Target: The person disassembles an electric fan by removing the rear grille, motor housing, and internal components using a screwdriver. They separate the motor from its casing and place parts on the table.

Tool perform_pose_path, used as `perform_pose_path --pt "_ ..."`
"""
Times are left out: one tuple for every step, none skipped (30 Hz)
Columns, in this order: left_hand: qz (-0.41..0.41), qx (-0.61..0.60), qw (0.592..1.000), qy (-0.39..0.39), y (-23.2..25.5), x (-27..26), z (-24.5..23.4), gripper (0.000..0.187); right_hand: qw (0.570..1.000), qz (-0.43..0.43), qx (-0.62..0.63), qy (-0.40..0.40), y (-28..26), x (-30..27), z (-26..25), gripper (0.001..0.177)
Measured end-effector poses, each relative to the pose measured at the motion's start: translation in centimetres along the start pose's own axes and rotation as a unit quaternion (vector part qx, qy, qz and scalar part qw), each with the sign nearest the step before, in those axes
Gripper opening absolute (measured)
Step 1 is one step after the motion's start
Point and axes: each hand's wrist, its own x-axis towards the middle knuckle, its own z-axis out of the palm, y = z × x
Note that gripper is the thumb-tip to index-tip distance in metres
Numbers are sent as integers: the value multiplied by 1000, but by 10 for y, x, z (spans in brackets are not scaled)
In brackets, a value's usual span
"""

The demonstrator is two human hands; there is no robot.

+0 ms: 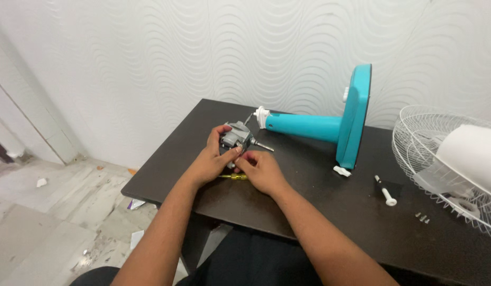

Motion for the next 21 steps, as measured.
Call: perform_pose_path --pt "3 -2 1000 4 1 0 1 68 1000 -4 -3 1 0 0 -1 20" --pt "4 -1 1000 7 1 -1 0 67 1000 -8 -4 2 1 0 -1 20" --pt "13 6 1000 10 1 -3 0 67 1000 -11 -4 3 2 -1 0 19" --pt "23 13 1000 14 1 -3 1 66 1000 -12 15 3 3 0 1 18" --pt "32 21 999 17 1 -2 1 66 999 -13 34 3 4 2 1 17" --pt "21 15 1000 17 1 -2 1 66 999 -14 53 2 5 3 2 16" --pt "11 8 1000 17 1 -2 2 67 998 -10 57 6 6 4 2 16" --pt "0 2 1000 17 1 -2 2 67 998 -6 62 9 7 4 2 16" --pt "0 2 1000 19 2 -2 2 67 998 -2 67 13 8 4 2 16" --pt "-1 3 1000 19 2 -2 3 67 997 1 74 16 8 4 2 15" --pt "-3 3 1000 19 3 -1 2 68 997 3 81 20 8 5 1 14" --pt "0 5 1000 19 4 -1 2 67 996 8 88 24 6 5 0 14" --pt "2 7 1000 19 4 0 1 67 996 4 83 34 4 6 0 13" --pt "3 9 1000 17 4 -1 1 67 996 2 78 44 3 4 -1 12" --pt "-5 12 1000 20 4 -2 1 68 996 0 73 54 0 3 -1 12" --pt "-13 15 1000 19 4 -2 1 69 996 0 47 76 -3 1 -2 13" --pt "-21 18 999 18 3 -1 1 69 995 -1 22 97 -7 1 -2 14" --pt "-22 25 999 20 3 -1 2 70 993 4 -6 121 -10 -3 -4 15" --pt "-23 32 999 22 2 -1 1 70 991 -12 -13 134 -15 -4 -6 16" --pt "-24 37 999 20 1 -1 1 70 988 -25 -22 148 -18 -7 -8 17" --pt "-14 46 999 19 -1 -1 1 69 985 -38 -32 162 -22 -11 -11 18"
